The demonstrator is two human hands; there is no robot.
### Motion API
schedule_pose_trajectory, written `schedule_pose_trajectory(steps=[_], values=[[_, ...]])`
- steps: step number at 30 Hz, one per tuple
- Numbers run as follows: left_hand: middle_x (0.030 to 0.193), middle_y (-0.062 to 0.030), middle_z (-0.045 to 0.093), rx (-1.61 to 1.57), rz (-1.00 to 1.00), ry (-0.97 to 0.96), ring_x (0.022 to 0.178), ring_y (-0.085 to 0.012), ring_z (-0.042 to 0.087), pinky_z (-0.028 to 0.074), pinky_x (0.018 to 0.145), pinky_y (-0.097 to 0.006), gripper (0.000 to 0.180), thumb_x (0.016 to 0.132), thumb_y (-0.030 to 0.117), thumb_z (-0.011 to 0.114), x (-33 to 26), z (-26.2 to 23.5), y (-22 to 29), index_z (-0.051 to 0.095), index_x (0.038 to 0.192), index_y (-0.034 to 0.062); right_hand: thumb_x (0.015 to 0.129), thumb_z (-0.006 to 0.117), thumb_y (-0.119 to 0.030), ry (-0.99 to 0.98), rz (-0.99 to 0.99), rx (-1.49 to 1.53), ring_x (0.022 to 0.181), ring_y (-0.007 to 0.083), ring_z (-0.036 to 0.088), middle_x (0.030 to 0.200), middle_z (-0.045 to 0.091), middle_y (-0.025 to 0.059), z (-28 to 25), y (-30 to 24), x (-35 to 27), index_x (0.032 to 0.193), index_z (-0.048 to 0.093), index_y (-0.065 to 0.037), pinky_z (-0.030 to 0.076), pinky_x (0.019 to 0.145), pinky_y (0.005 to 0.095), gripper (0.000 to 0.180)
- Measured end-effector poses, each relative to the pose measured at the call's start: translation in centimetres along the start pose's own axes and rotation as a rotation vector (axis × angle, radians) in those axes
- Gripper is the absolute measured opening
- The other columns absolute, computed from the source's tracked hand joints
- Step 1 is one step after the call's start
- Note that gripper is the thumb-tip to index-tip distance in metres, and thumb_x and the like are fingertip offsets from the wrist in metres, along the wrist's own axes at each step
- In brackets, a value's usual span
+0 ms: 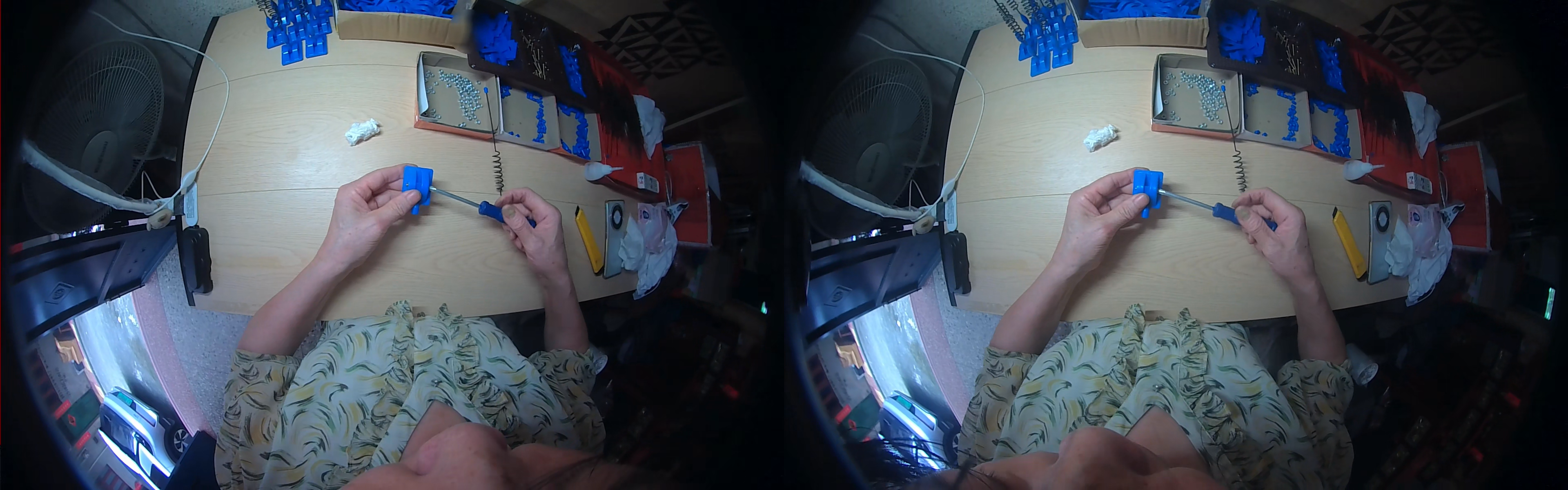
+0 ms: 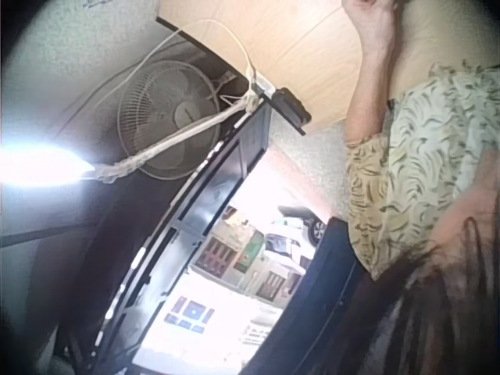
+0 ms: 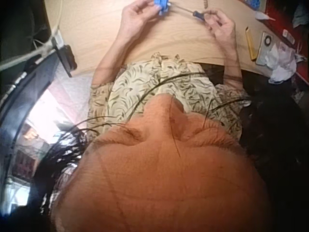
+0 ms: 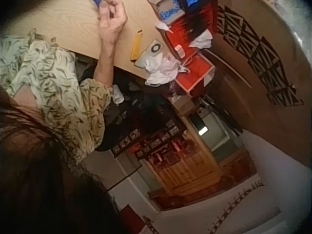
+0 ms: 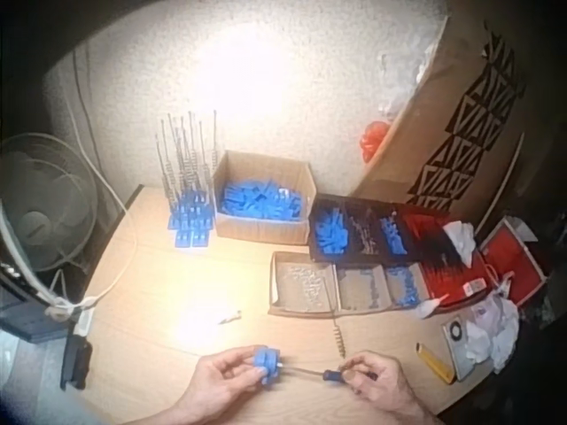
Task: The person works on a blue plastic part with a screwdriver, applies glue onto the part from a bottle, and attaches a coiled wire spring to the part by hand.
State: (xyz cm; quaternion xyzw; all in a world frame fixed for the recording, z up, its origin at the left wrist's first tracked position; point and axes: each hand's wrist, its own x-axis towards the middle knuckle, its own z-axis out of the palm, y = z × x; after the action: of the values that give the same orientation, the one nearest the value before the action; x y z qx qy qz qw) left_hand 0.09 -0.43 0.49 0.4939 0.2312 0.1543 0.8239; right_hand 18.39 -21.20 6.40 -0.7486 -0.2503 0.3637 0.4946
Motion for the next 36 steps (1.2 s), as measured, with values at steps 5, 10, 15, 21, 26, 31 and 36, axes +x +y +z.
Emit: schedule_pose_trajectory(steps=[5,10,15,21,26,31,36], values=[[0.108,-0.0075,0.072,0.001,0.017,0.017,0.094,-0.0099,0.069,0.059,0.083,-0.024,0.040,0.095,0.006,0.069,0.1,0.1,-0.1,0.058,0.133,-0.0024,0.095,0.070,-0.014,0.078,-0.364,-0.185,0.066,0.0032,0.051,0.074,0.060,-0.0036,0.5,0.6,0.3,0.101,0.062,0.000,0.042,0.061,0.0197,0.018],[0.108,-0.0069,0.071,0.030,0.013,0.025,0.094,-0.0100,0.069,0.059,0.083,-0.024,0.041,0.096,0.006,0.069,-0.1,0.2,-0.3,0.058,0.134,-0.0028,0.095,0.069,-0.014,-0.105,-0.126,-0.205,0.064,0.0040,0.050,0.072,0.058,-0.0037,-1.5,0.1,0.5,0.103,0.061,0.000,0.043,0.062,0.0203,0.018],[0.108,-0.0071,0.071,0.043,0.019,0.015,0.095,-0.0101,0.069,0.058,0.083,-0.025,0.042,0.096,0.006,0.069,-0.1,0.1,-0.4,0.057,0.134,-0.0034,0.096,0.070,-0.016,-0.150,0.047,-0.021,0.064,0.0036,0.050,0.072,0.057,-0.0037,-0.5,-0.7,0.6,0.101,0.065,0.000,0.043,0.062,0.0202,0.018],[0.107,-0.0077,0.072,0.048,0.030,0.000,0.095,-0.0103,0.069,0.058,0.083,-0.025,0.042,0.095,0.008,0.070,-0.1,0.3,-0.5,0.058,0.134,-0.0038,0.097,0.069,-0.018,-0.037,-0.250,-0.120,0.064,0.0008,0.050,0.076,0.060,-0.0029,-0.7,1.1,1.1,0.101,0.067,0.000,0.040,0.058,0.0175,0.019],[0.105,-0.0095,0.072,0.062,0.007,-0.010,0.095,-0.0101,0.069,0.058,0.086,-0.024,0.044,0.095,0.006,0.070,-0.4,0.5,0.1,0.056,0.134,-0.0078,0.095,0.072,-0.018,-0.015,0.092,0.027,0.076,-0.0003,0.053,0.087,0.064,-0.0017,-0.7,-0.2,0.5,0.101,0.067,0.000,0.041,0.068,0.0167,0.019],[0.106,-0.0085,0.072,0.060,0.020,-0.015,0.094,-0.0098,0.069,0.058,0.084,-0.024,0.042,0.096,0.007,0.069,-0.1,0.1,-0.3,0.057,0.134,-0.0056,0.091,0.074,-0.016,-0.148,-0.080,0.013,0.080,0.0017,0.055,0.089,0.064,0.0007,-1.2,0.0,0.7,0.102,0.065,-0.001,0.043,0.068,0.0186,0.020],[0.107,-0.0072,0.072,0.079,0.003,0.006,0.095,-0.0095,0.068,0.058,0.084,-0.025,0.039,0.096,0.008,0.069,-0.2,0.2,0.0,0.059,0.132,-0.0036,0.087,0.075,-0.007,-0.046,-0.309,-0.198,0.080,0.0082,0.059,0.088,0.064,0.0033,-0.8,0.5,0.5,0.104,0.065,0.000,0.046,0.069,0.0237,0.021]])
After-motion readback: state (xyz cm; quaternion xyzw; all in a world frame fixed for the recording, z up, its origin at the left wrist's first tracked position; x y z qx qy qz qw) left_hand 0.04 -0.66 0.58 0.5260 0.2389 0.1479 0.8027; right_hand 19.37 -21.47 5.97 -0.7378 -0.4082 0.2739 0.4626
